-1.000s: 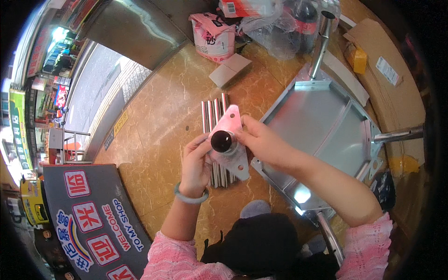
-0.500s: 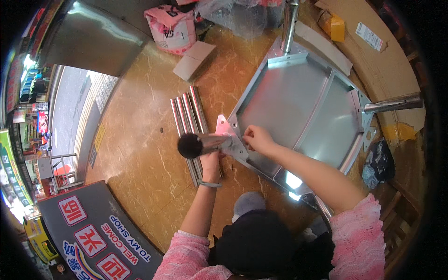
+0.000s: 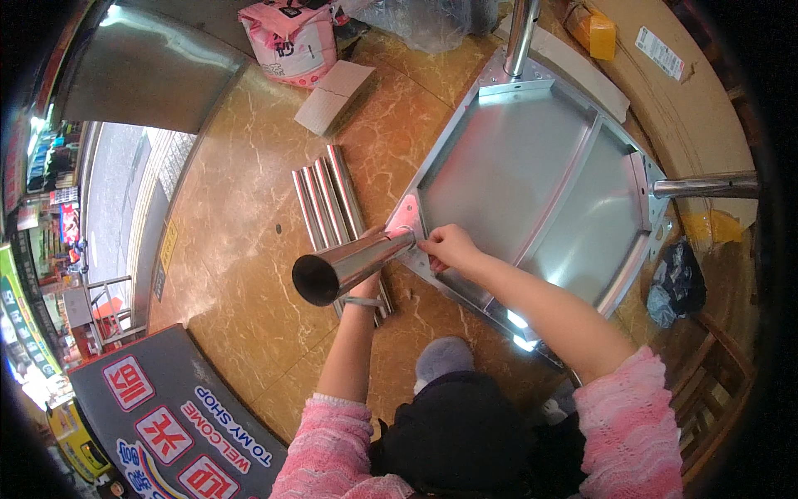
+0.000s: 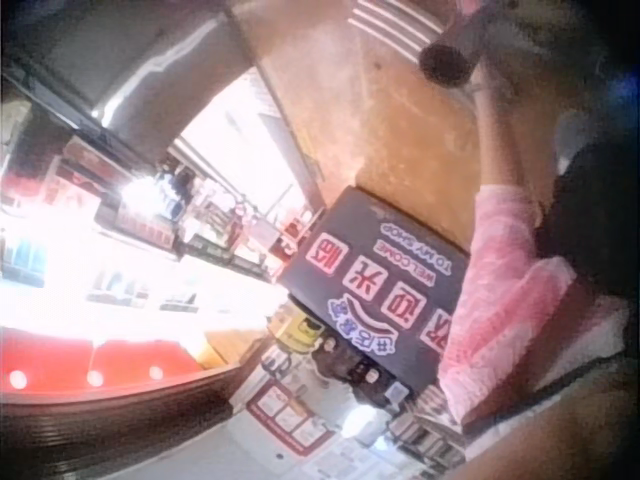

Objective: The person assembles a metal table by attaching metal legs to a tabletop using brackets and screws. They align the brackets, insert screws, and tighten them by hand.

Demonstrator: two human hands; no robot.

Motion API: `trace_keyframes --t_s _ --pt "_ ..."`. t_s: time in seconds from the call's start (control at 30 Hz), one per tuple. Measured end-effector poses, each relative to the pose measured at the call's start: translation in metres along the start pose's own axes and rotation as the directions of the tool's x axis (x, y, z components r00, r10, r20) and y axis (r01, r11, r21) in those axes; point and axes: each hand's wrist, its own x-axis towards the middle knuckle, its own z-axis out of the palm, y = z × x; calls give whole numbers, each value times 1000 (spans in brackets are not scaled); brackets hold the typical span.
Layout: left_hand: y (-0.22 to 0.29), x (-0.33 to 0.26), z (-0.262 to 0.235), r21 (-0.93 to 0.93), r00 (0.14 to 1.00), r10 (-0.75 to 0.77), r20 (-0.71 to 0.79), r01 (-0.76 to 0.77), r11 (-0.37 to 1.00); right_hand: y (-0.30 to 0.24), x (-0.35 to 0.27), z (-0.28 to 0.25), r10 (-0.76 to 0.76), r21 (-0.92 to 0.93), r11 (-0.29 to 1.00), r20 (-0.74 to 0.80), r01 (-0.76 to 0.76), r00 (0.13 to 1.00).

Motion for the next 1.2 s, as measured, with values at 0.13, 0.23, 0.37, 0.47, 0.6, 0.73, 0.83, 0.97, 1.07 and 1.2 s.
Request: trace_keyframes --t_s 0.13,0.23,0.37,0.47,0.6,0.73,0.83,0.97,1.07,1.2 --pt "-34 17 -6 615 968 245 60 -229 755 15 13 -7 67 -79 994 -168 -81 984" --pt "-40 19 -9 669 946 324 14 -249 700 19 14 -9 24 -34 999 -115 -28 993" --pt "-25 19 -5 593 946 281 -162 -135 794 16 17 -6 25 -33 999 -53 -27 998" --pt "-14 15 1 579 955 297 -18 -233 781 16 21 -4 101 -30 994 -3 -101 995" --pt "-7 15 4 116 998 12 -65 -4 993 21 27 -7 115 -99 988 -31 -117 993" --pt "-3 17 4 9 996 -74 -45 75 997 24 23 2 78 -87 992 -142 -91 987" --pt "1 17 7 453 993 118 -2 -104 885 11 14 6 106 -229 962 -180 -147 978" --pt "2 4 15 561 906 404 128 -402 724 -34 -17 -34 30 -264 964 16 -25 999" --pt "-7 -7 19 414 881 402 248 -472 778 -63 -85 -105 -212 -354 912 30 209 977" --pt "-38 -2 27 166 895 362 260 -410 897 -48 -217 -199 -244 -565 818 -170 109 955"
